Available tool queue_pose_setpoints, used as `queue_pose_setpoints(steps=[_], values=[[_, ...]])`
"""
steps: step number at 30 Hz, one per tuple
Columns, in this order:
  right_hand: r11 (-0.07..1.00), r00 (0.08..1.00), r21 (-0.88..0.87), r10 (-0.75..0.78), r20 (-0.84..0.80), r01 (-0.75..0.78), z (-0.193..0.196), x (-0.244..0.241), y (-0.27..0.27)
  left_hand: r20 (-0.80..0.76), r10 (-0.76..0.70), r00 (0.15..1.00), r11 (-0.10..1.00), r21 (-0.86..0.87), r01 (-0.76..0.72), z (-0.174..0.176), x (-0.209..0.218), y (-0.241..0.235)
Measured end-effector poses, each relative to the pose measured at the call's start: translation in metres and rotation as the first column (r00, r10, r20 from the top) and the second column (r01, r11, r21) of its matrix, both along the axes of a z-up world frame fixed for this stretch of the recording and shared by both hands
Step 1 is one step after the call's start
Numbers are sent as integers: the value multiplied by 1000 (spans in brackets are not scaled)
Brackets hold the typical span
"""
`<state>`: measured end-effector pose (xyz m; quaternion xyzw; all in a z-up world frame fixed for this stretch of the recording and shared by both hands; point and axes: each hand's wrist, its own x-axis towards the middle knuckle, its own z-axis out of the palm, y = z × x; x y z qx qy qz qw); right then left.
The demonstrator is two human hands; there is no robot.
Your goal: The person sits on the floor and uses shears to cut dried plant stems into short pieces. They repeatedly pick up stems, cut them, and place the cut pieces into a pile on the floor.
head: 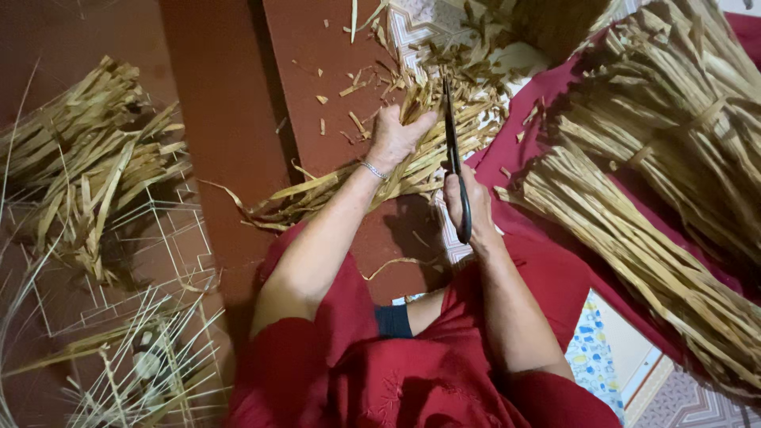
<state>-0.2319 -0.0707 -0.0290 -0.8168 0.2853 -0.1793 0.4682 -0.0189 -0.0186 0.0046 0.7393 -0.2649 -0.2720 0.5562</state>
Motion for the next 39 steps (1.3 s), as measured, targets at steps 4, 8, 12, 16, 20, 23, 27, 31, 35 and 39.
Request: queue_pose_setpoints(steps=[4,8,12,16,20,23,27,31,35,39], values=[[1000,999,5,-12,-47,12,4,5,-1,-5,-20,1000,994,-108,20,-7,1,-5],[1000,997,3,-21,-79,21,1,4,0,18,-23,1000,987,-157,26,-21,0,-6],[999,996,32,-32,-86,35,-2,5,2,-34,-41,999,996,-86,38,-29,2,-6],[992,991,97,-69,-118,81,6,7,8,-86,-35,996,998,-57,30,-37,1,-10],[979,991,172,-89,-105,106,10,11,13,-78,-42,996,998,-40,39,-48,7,-13],[984,992,-177,34,120,-12,0,11,8,-148,-45,988,997,-74,34,-62,8,-15],[996,984,23,-87,153,85,0,11,1,-33,-71,997,995,-70,69,-71,9,-17],[955,971,188,-236,19,229,6,10,-6,174,-124,977,991,75,112,-63,12,-15],[940,962,216,-274,20,263,5,6,-15,-243,-228,943,956,128,264,-49,-2,-13],[927,948,282,-292,131,246,2,-1,-31,257,-325,910,939,200,279,-55,-32,-10]])
